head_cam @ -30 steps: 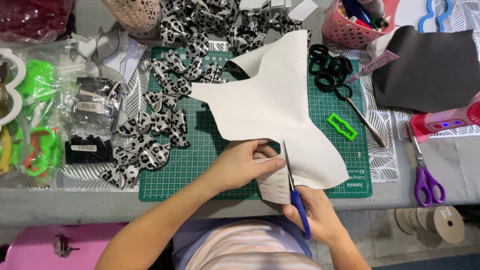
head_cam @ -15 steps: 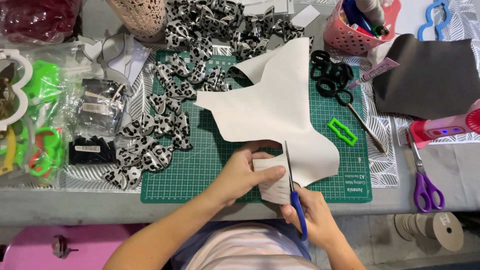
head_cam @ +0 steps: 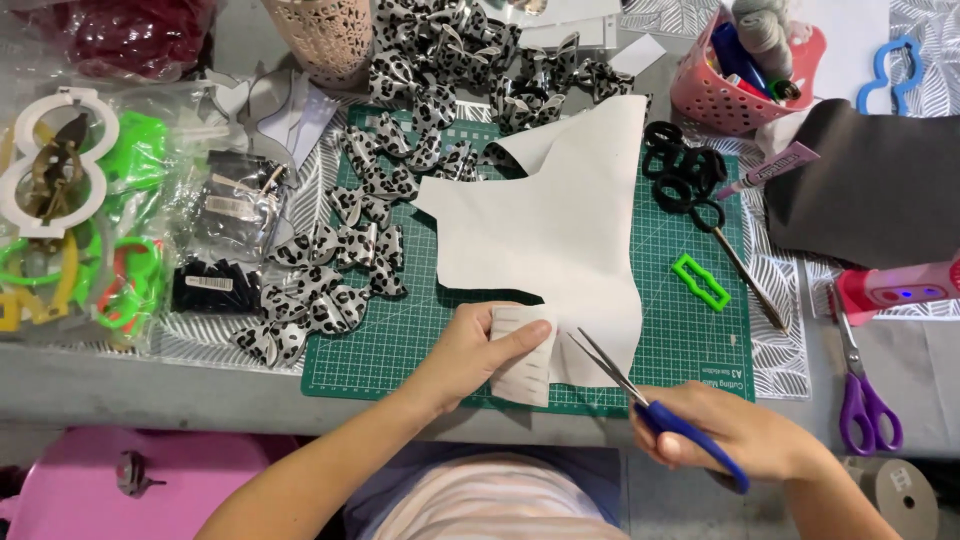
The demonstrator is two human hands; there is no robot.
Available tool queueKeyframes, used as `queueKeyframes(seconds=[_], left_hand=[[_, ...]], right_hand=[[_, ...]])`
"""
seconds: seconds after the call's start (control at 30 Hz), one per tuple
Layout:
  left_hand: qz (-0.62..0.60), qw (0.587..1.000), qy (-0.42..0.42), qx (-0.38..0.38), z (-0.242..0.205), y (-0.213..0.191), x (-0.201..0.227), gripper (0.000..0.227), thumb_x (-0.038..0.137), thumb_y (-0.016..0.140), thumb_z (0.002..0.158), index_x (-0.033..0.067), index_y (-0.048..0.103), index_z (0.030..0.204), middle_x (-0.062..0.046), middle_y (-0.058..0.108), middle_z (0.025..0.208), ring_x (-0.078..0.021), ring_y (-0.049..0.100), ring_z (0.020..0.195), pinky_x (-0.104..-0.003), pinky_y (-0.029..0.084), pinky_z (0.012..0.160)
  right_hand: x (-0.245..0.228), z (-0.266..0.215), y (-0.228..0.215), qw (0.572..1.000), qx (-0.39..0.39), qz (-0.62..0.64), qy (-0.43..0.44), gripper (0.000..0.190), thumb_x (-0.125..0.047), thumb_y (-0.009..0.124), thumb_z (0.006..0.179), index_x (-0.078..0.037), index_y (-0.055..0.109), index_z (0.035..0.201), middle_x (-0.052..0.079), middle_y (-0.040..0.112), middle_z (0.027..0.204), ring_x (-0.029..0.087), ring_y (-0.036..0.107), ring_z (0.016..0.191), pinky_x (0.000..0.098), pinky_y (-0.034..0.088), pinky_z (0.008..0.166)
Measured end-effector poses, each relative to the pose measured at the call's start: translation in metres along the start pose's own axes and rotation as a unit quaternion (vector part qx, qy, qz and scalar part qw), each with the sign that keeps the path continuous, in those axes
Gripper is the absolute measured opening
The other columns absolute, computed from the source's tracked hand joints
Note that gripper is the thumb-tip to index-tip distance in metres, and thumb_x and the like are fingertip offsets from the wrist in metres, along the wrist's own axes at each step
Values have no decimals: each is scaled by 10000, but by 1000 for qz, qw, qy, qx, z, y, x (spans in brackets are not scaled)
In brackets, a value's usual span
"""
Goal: Cutting a white fabric shape and making small parallel slits along marked lines using scissors.
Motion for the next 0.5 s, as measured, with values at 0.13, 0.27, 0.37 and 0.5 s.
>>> queueKeyframes(seconds=[0.13, 0.27, 0.37, 0.5], left_hand=[[10, 1000, 4, -1, -1, -6, 0, 252, 302, 746, 896, 80, 758, 1016, -14, 759, 917, -105, 684, 817, -245, 546, 725], [24, 999, -26, 4, -2, -9, 0, 359, 323, 738, 872, 99, 721, 1152, -25, 736, 990, -131, 684, 896, -279, 577, 772], [15, 997, 76, -20, 0, -6, -7, 330, 287, 811, 896, 27, 771, 1095, -135, 755, 1020, -182, 653, 996, -382, 545, 904], [12, 996, 83, -36, 0, -6, -4, 306, 268, 808, 896, 37, 771, 1094, -110, 753, 1028, -173, 634, 1016, -377, 538, 923]], right_hand=[[-7, 25, -10, 996, -69, 40, -33, 638, -735, 411, 946, -136, 602, 840, -3, 662, 696, 154, 629, 600, 290, 461, 593], [-18, 45, -16, 992, -100, 47, -54, 607, -707, 413, 962, -130, 573, 865, 22, 649, 733, 148, 617, 624, 281, 446, 597], [-19, 60, -24, 987, -63, 84, -123, 476, -546, 509, 1017, -118, 608, 834, 40, 668, 621, 199, 693, 543, 344, 524, 512], [-26, 69, -24, 985, -66, 86, -134, 465, -540, 518, 1015, -118, 604, 838, 25, 659, 629, 180, 669, 548, 331, 514, 517]])
Point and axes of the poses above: each hand's wrist, its own z-axis towards the middle knuckle, its own y-axis out of the palm, x = y × z, the point moved 8 cm from there along z, towards the middle knuckle
